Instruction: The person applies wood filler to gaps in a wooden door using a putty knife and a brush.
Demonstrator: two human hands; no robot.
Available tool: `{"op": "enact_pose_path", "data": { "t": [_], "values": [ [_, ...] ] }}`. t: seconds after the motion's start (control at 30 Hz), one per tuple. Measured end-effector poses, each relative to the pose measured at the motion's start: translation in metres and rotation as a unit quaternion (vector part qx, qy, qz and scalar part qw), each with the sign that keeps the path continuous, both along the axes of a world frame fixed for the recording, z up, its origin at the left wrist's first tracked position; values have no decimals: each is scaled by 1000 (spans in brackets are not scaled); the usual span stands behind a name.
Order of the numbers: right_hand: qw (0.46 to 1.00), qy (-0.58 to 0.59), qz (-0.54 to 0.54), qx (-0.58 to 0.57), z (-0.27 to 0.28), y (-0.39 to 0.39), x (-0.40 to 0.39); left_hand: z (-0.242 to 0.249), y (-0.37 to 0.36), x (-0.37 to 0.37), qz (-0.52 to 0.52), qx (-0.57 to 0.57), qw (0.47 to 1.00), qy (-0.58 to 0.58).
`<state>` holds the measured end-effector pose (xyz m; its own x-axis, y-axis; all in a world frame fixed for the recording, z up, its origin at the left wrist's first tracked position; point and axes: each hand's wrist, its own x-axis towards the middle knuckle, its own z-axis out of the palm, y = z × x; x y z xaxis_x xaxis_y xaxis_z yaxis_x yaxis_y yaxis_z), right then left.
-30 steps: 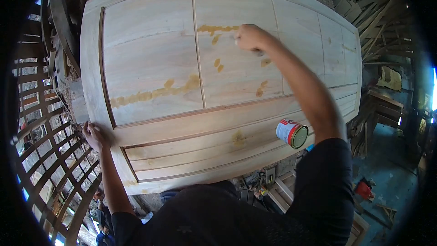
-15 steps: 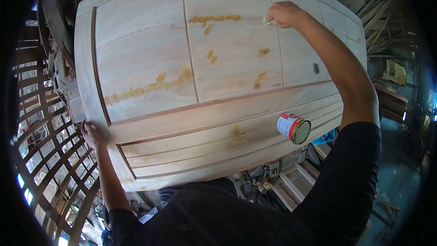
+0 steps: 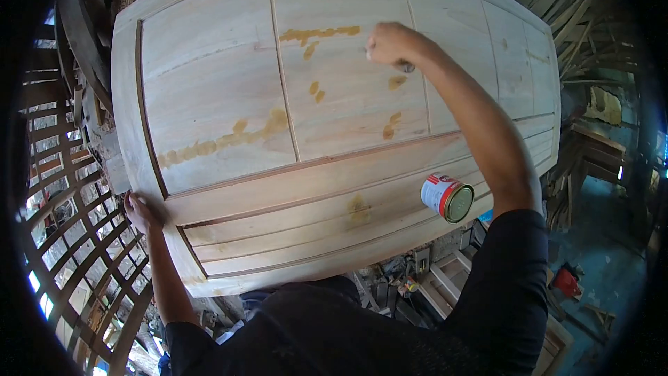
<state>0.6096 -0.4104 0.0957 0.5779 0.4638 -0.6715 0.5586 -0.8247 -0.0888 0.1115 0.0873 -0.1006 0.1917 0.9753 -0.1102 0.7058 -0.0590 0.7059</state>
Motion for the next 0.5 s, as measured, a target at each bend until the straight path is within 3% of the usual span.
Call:
{"op": "enact_pose_path", "data": {
  "t": [0.03, 0.13, 0.2, 0.27, 0.3, 0.33, 0.4, 0.5],
  "values": [
    [996, -16, -87, 3, 13, 9, 3, -1, 2, 0, 0, -1, 1000, -2],
    [985, -49, -133, 97, -15, 14, 13, 1, -3, -4, -8, -2, 1000, 10],
    [985, -60, -134, 91, -25, 14, 2, 7, -4, 2, -5, -12, 1000, 13],
    [991, 93, -91, -12, -2, 7, 6, -3, 5, -5, -20, 23, 999, 13],
    [997, 20, -75, -5, -8, -8, 15, -2, 5, -3, -15, 18, 1000, 15],
    [997, 20, -74, -8, -23, -19, 16, -2, 2, -3, -5, 11, 1000, 16],
    [941, -210, -48, 259, -60, -42, 14, -8, 3, -9, -6, 13, 1000, 20],
    [926, -315, -13, 209, -86, -44, -20, -20, 14, -13, -2, 4, 1000, 1]
  ]
}}
